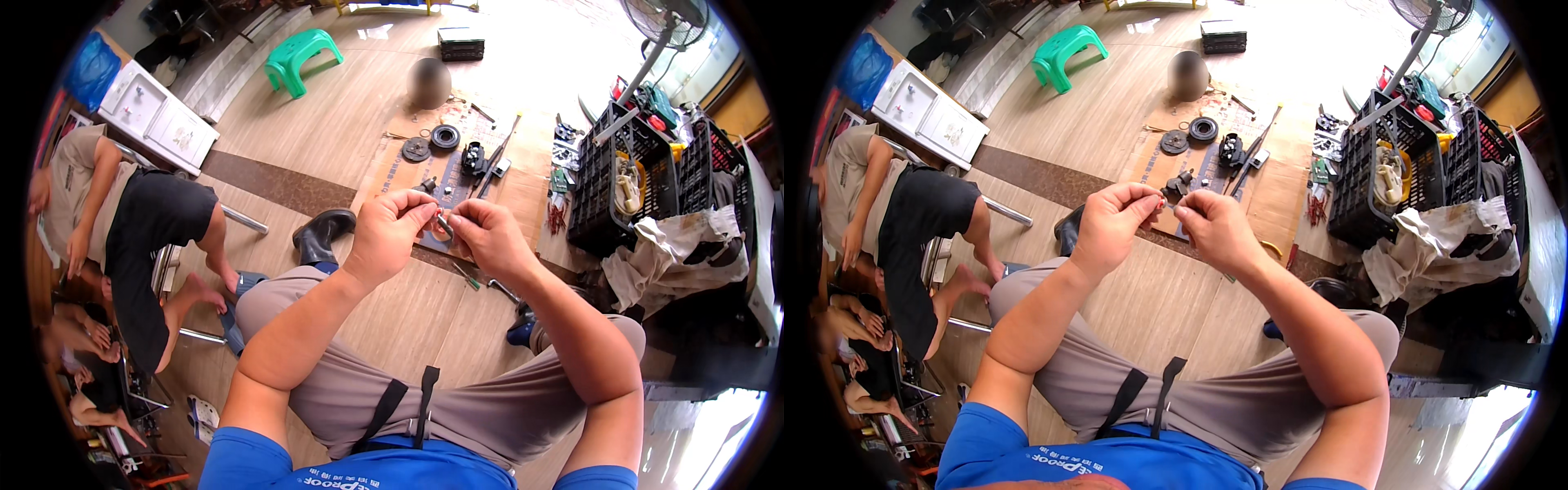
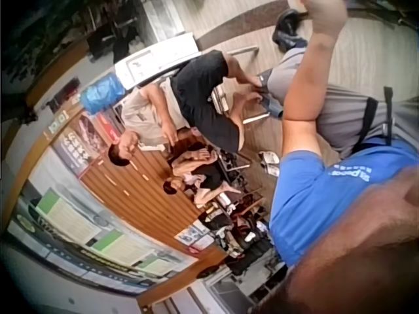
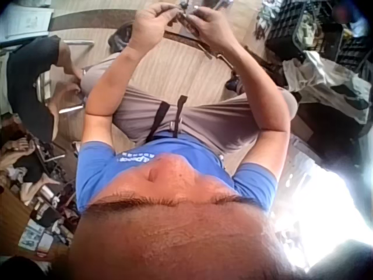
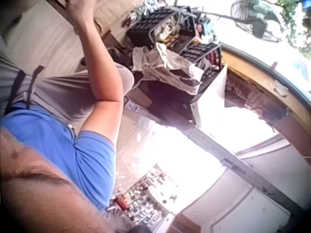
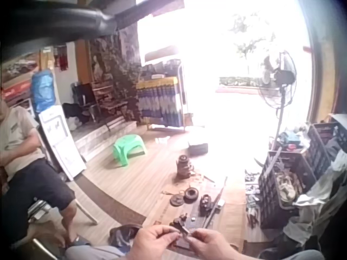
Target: The person assembles or repairs small mechanical components by inserting a spring and a small metal rod into a housing.
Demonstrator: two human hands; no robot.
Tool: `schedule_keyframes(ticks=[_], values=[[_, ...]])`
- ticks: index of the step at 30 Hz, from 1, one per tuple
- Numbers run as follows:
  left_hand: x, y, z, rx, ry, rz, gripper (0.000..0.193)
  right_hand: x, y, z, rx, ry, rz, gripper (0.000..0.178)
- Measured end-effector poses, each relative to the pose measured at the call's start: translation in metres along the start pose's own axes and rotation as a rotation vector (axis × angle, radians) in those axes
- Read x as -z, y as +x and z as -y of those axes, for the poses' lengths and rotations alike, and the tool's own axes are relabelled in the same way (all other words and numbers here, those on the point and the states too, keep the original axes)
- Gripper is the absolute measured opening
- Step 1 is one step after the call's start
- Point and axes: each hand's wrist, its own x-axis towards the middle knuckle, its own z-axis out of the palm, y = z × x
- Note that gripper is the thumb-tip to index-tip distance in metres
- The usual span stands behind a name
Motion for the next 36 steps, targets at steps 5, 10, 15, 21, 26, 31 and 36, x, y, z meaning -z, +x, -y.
schedule_keyframes(ticks=[5,10,15,21,26,31,36], values=[[-0.001,0.002,0.003,-0.037,0.008,-0.118,0.011,-0.010,-0.006,-0.014,0.177,-0.144,-0.033,0.013],[0.000,0.003,0.004,-0.102,0.153,-0.153,0.011,-0.013,-0.012,-0.009,0.268,-0.223,-0.055,0.014],[0.000,0.001,0.009,-0.183,0.258,-0.167,0.011,-0.016,-0.015,-0.001,0.364,-0.256,-0.082,0.015],[-0.006,-0.004,-0.001,-0.262,0.484,-0.123,0.009,-0.003,-0.014,0.024,0.272,-0.307,-0.118,0.013],[-0.003,-0.003,0.007,-0.299,0.458,-0.030,0.009,0.006,-0.001,0.018,0.291,-0.209,-0.154,0.014],[-0.007,-0.006,-0.002,-0.186,0.338,0.016,0.009,0.012,0.007,0.005,0.293,-0.291,-0.169,0.014],[0.001,-0.002,-0.003,-0.039,0.083,0.011,0.010,0.004,0.004,-0.010,0.307,-0.333,-0.142,0.012]])
